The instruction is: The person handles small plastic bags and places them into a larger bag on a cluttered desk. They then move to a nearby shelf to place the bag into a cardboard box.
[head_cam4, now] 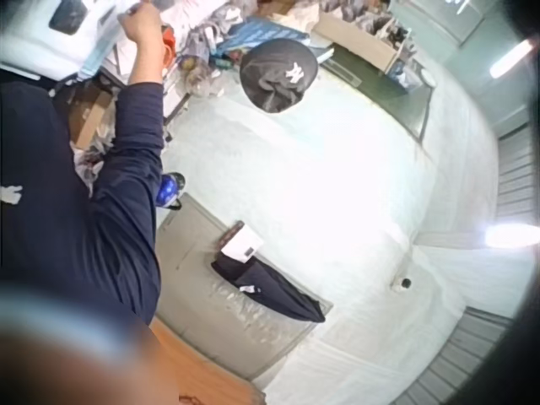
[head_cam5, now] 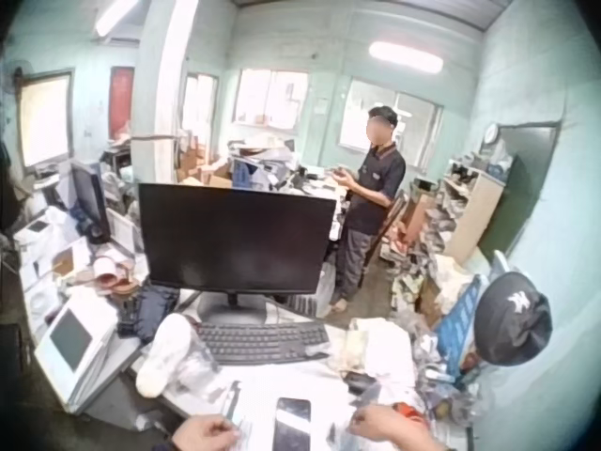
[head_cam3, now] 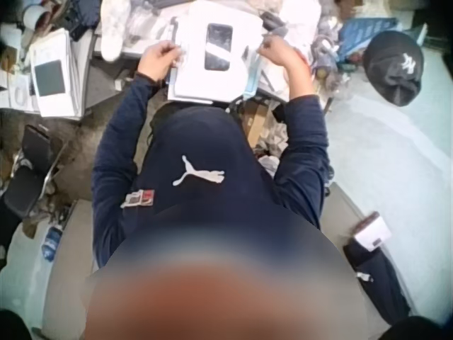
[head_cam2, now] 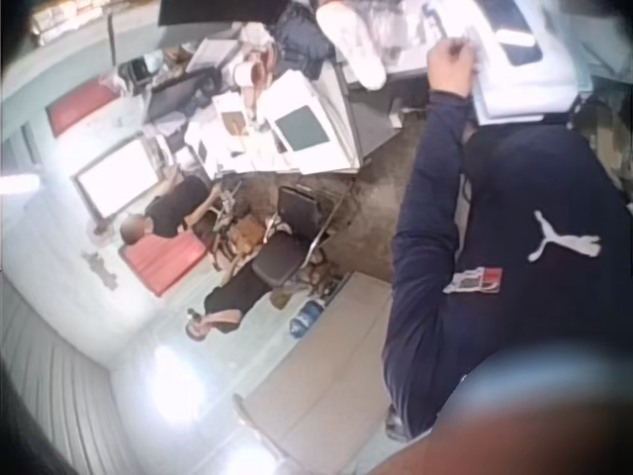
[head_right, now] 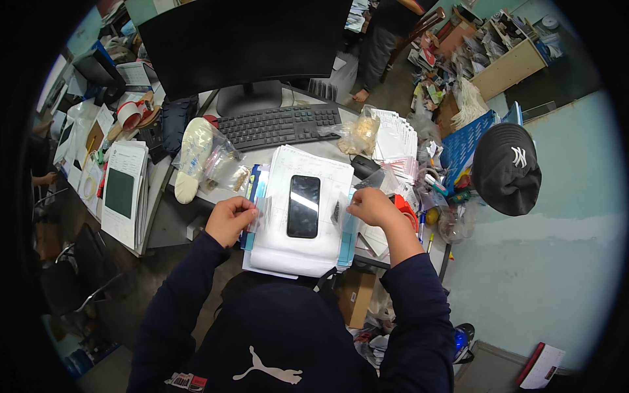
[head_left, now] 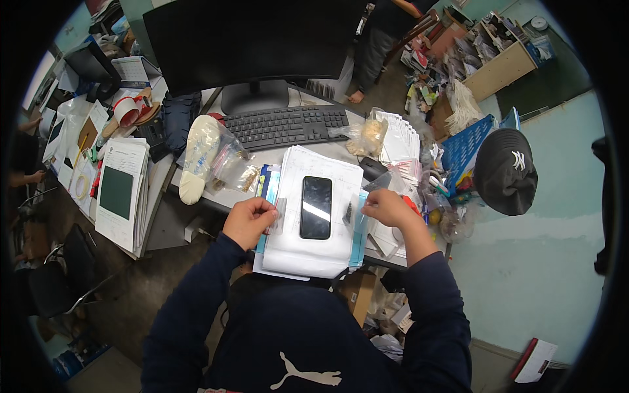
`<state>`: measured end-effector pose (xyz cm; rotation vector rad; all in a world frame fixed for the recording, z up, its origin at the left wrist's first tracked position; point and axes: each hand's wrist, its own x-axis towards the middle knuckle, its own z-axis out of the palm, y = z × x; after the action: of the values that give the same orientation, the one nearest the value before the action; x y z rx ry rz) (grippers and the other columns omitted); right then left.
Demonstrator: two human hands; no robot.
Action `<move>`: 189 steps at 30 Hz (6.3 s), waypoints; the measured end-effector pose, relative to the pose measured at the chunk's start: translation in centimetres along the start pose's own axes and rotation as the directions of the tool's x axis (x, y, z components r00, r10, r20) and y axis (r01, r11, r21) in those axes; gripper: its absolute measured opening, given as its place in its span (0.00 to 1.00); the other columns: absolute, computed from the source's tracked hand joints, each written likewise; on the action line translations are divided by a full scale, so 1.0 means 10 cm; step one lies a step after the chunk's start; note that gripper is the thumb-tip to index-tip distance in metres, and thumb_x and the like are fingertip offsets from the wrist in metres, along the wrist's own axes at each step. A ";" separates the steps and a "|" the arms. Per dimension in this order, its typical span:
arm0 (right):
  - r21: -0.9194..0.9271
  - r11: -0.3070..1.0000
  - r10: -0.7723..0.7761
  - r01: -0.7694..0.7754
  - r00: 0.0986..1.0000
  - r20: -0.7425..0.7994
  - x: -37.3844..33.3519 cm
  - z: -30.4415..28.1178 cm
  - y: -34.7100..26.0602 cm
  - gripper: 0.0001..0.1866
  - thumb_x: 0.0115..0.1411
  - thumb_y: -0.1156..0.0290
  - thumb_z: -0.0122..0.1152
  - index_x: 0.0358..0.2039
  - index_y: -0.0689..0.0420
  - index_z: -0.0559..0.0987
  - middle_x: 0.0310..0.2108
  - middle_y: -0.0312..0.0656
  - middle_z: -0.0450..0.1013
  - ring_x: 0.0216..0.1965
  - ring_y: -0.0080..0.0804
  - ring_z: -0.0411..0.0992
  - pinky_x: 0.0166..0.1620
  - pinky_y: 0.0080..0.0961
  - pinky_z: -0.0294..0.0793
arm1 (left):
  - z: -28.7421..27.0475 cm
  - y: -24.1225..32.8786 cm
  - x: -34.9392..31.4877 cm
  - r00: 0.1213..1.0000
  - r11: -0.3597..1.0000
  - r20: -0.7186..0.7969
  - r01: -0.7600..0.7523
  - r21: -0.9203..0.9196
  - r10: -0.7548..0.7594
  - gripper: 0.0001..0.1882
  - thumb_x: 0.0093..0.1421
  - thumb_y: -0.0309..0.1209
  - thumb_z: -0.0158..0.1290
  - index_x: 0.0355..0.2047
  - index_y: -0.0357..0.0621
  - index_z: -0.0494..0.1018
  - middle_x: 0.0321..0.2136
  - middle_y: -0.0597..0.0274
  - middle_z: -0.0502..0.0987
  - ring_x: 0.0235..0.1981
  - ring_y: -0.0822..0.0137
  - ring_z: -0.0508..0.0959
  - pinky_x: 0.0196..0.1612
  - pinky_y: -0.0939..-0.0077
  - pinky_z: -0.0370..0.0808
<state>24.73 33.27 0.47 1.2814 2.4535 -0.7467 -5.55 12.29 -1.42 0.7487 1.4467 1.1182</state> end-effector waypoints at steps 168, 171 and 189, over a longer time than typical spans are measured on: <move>0.294 0.952 0.171 -0.088 0.947 -0.271 -0.38 1.24 -0.97 0.13 0.53 0.63 0.67 0.33 0.58 0.79 0.28 0.46 0.77 0.32 0.44 0.77 0.37 0.36 0.76 | 0.46 -0.53 -0.02 0.892 0.471 0.125 -0.343 0.813 0.434 0.16 0.56 0.40 0.62 0.38 0.43 0.75 0.36 0.54 0.73 0.35 0.52 0.79 0.35 0.60 0.76; 0.659 0.751 0.203 0.039 0.936 -0.287 -0.33 1.19 -1.00 0.09 0.54 0.71 0.63 0.33 0.62 0.76 0.20 0.42 0.76 0.20 0.32 0.76 0.24 0.27 0.73 | 0.60 -0.36 -0.22 0.746 0.460 0.224 -0.587 0.667 0.627 0.20 0.54 0.50 0.63 0.33 0.46 0.75 0.29 0.60 0.74 0.31 0.57 0.79 0.29 0.65 0.75; 0.681 0.651 -0.077 0.336 0.921 -0.381 -0.54 0.89 -1.45 0.14 0.63 0.62 0.62 0.38 0.62 0.83 0.27 0.46 0.80 0.28 0.30 0.79 0.32 0.27 0.78 | 0.43 -0.23 -0.02 0.965 0.957 0.168 0.229 -0.177 -0.200 0.10 0.63 0.31 0.59 0.34 0.33 0.76 0.23 0.61 0.78 0.21 0.72 0.78 0.25 0.78 0.78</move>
<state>15.92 17.78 0.15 1.4519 2.6780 -1.8972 -1.02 12.35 -3.22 0.5109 1.2401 0.9969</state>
